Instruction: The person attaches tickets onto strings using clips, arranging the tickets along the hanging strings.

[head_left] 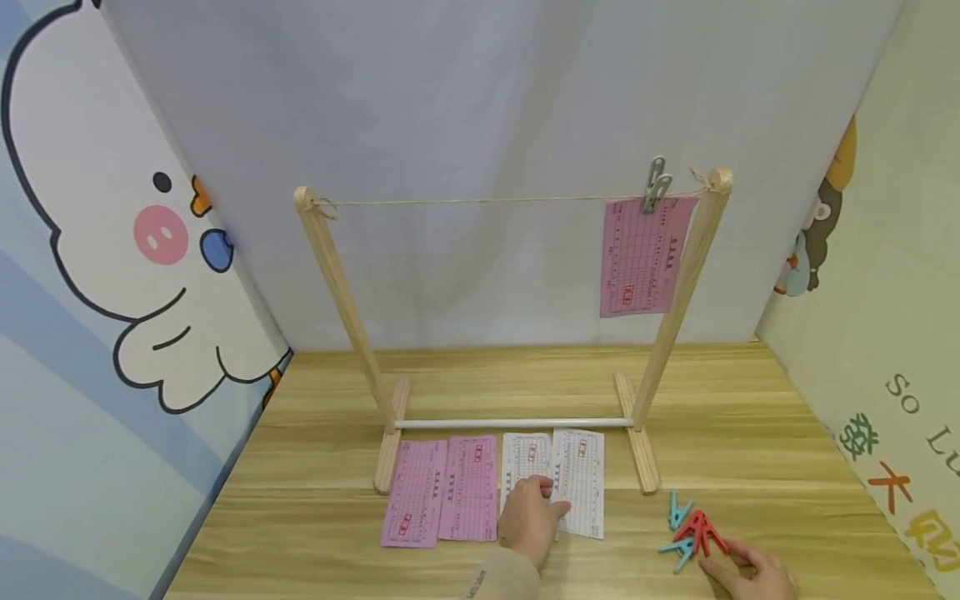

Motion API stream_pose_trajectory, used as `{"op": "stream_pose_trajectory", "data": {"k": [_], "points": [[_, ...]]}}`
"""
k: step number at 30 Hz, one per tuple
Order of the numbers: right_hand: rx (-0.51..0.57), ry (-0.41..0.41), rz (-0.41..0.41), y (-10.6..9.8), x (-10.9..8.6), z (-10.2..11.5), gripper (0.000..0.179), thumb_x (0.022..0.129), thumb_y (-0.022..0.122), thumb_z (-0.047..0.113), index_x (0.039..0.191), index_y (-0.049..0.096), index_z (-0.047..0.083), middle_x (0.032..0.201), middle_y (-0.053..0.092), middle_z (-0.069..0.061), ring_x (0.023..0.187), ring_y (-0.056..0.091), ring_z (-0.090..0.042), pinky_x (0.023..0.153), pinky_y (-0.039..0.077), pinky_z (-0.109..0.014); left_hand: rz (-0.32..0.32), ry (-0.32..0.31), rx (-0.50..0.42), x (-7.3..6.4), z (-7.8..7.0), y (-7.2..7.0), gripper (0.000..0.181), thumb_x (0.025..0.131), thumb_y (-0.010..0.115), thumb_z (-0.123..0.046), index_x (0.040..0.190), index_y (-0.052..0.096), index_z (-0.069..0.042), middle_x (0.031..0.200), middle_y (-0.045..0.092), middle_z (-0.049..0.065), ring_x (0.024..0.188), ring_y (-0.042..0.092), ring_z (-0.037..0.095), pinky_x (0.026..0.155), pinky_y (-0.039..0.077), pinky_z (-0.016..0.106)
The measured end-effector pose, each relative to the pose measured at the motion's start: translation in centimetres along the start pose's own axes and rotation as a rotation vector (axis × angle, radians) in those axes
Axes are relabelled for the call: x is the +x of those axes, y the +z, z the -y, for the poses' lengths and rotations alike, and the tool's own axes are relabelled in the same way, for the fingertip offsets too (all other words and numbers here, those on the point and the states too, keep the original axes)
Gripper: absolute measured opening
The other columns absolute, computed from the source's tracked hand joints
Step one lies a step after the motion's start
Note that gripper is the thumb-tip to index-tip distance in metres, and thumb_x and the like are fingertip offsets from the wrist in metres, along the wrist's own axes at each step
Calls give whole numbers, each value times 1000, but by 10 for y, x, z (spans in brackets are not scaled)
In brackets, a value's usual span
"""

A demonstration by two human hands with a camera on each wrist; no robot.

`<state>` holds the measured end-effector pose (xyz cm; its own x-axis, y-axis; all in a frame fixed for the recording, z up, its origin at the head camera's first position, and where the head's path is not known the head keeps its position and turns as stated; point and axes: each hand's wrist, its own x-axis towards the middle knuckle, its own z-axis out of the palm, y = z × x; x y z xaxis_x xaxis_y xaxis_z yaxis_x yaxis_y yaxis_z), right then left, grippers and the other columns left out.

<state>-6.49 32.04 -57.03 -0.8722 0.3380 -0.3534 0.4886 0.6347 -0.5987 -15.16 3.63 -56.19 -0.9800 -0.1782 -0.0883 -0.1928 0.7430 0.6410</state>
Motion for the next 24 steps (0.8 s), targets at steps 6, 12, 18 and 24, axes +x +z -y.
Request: {"op": "stream_pose_trajectory", "data": {"k": [6,12,18,24], "points": [[-24,-2,-35,6,-3,2,84,81,70,60,130,56,-7,109,64,-26,106,54,-41,87,40,-50,8,-16,-15,1,0,-1,33,67,89,-29,94,72,-22,80,63,-14,73,57,6,62,42,27],[-27,0,-86,14,-7,6,88,83,66,64,130,53,-9,114,59,-31,108,46,-43,89,33,-49,6,-13,-40,1,1,0,33,66,89,-27,94,72,-22,77,62,-16,70,56,5,61,41,26],[-4,2,-181,20,-7,8,81,83,69,60,125,57,-7,110,59,-27,105,45,-42,84,32,-44,-9,-10,-83,3,1,0,32,65,90,-24,91,72,-20,74,61,-13,67,53,6,59,40,27],[52,45,-242,24,-11,9,73,82,72,53,123,60,-7,105,60,-20,104,46,-37,79,33,-40,2,-1,-103,2,2,-2,31,65,89,-23,90,71,-20,74,59,-11,66,51,7,60,38,27]]}}
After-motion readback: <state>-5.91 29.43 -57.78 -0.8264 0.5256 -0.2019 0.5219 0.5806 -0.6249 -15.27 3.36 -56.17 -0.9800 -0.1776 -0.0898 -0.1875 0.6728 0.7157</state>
